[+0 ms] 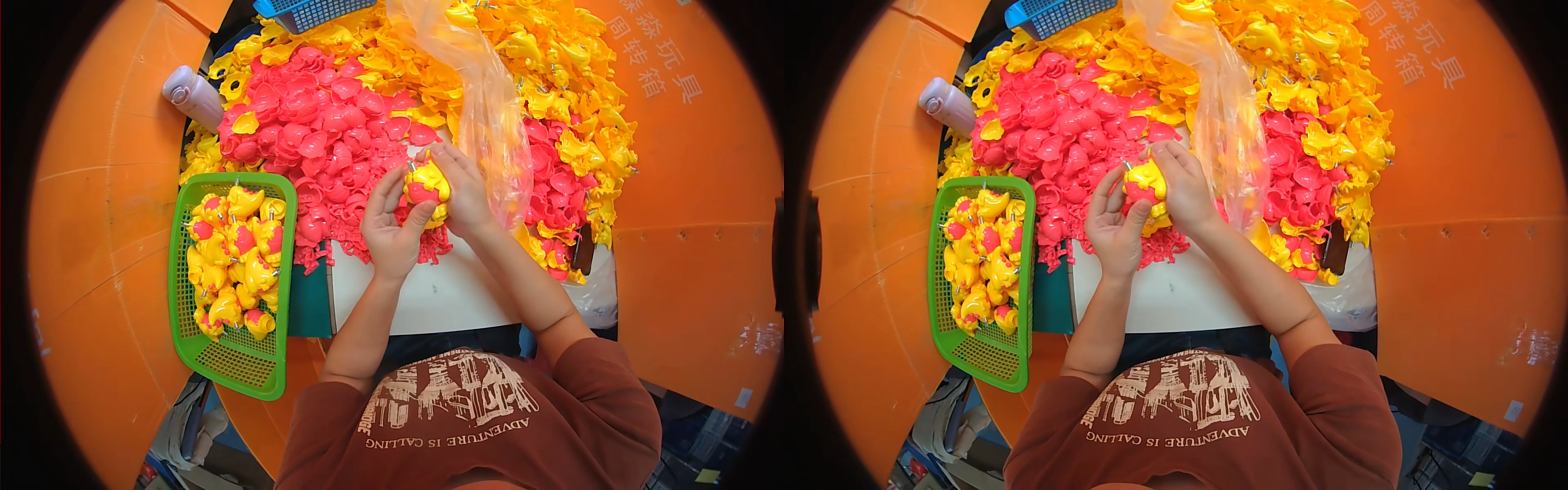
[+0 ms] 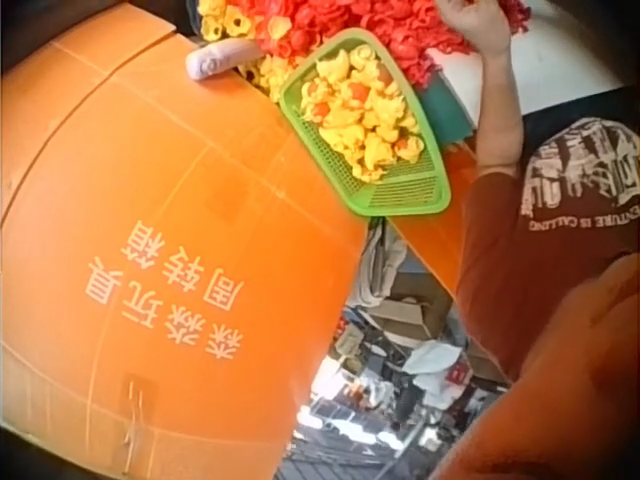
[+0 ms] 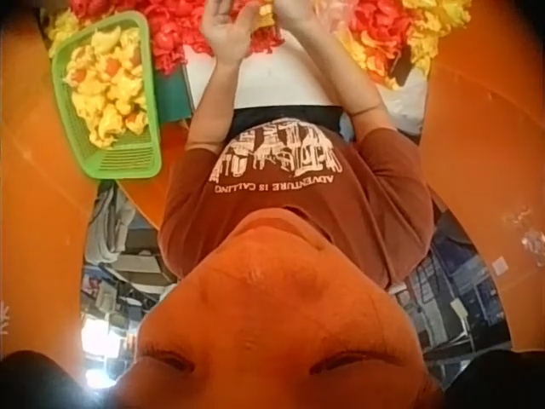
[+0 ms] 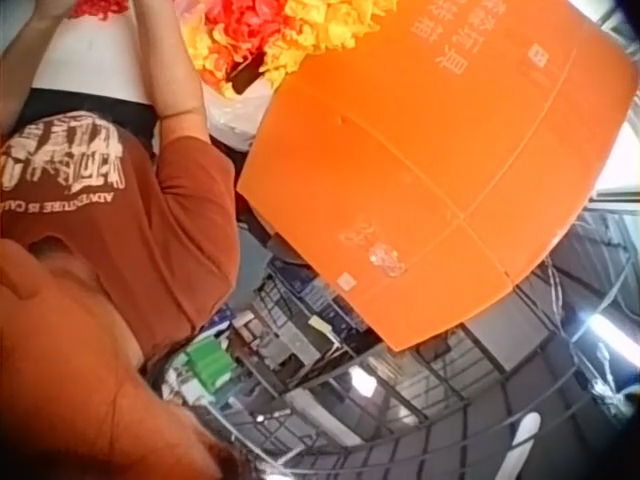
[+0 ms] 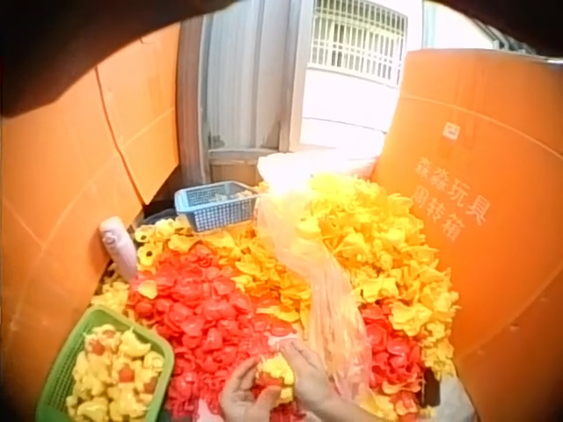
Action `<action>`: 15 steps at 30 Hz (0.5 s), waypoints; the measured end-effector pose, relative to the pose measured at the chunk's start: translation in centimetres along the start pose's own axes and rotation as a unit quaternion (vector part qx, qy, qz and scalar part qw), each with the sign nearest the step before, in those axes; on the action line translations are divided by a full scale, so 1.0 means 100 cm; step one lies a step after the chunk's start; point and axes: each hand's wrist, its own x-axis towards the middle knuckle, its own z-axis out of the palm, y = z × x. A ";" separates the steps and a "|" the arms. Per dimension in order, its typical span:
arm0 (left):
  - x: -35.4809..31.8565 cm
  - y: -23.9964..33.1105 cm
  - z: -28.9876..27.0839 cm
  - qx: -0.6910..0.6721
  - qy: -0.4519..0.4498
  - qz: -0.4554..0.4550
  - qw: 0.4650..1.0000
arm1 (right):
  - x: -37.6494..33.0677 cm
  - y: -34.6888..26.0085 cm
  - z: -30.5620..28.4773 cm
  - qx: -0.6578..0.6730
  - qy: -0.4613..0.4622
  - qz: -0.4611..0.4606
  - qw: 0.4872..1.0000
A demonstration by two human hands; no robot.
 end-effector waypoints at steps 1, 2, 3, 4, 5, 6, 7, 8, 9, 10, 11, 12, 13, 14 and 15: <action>0.000 0.002 0.001 -0.009 -0.002 -0.007 1.000 | 0.001 0.001 0.002 0.000 0.000 0.000 1.000; 0.001 0.003 0.002 -0.010 -0.002 -0.007 1.000 | 0.001 0.001 0.002 -0.036 0.011 -0.042 0.998; 0.002 0.003 0.002 -0.032 -0.006 -0.018 0.999 | 0.002 0.001 0.002 -0.072 0.020 -0.084 0.994; 0.003 0.003 0.002 -0.054 -0.010 -0.029 0.998 | 0.002 0.000 0.000 -0.073 0.019 -0.084 0.994; 0.003 0.003 0.002 -0.054 -0.010 -0.029 0.998 | 0.001 -0.001 -0.003 -0.101 -0.006 -0.087 0.991; 0.004 0.004 0.002 -0.069 -0.014 -0.033 0.997 | 0.001 -0.003 -0.006 -0.130 -0.032 -0.089 0.987; 0.004 0.004 0.002 -0.084 -0.018 -0.038 0.996 | 0.001 -0.003 -0.007 -0.130 -0.033 -0.089 0.987; 0.003 0.003 0.001 -0.085 -0.017 -0.038 0.996 | 0.001 -0.004 -0.008 -0.138 -0.040 -0.093 0.985; 0.002 0.000 -0.001 -0.064 -0.028 -0.025 0.997 | 0.001 -0.004 -0.008 -0.146 -0.048 -0.097 0.983; 0.001 -0.001 -0.003 -0.043 -0.038 -0.012 0.998 | 0.001 -0.004 -0.008 -0.147 -0.048 -0.096 0.983; 0.001 0.000 -0.003 -0.043 -0.038 -0.012 0.998 | 0.002 -0.004 -0.008 -0.158 -0.057 -0.102 0.981; 0.002 0.001 -0.004 -0.061 -0.039 -0.018 0.997 | 0.003 -0.004 -0.008 -0.170 -0.065 -0.107 0.977; 0.002 0.002 -0.004 -0.078 -0.039 -0.025 0.996 | 0.002 -0.004 -0.008 -0.170 -0.065 -0.108 0.977; 0.003 0.001 -0.005 -0.078 -0.039 -0.024 0.996 | 0.000 -0.005 -0.007 -0.195 -0.072 -0.115 0.971; 0.003 0.000 -0.006 -0.080 -0.038 -0.031 0.996 | -0.002 -0.006 -0.006 -0.221 -0.079 -0.122 0.964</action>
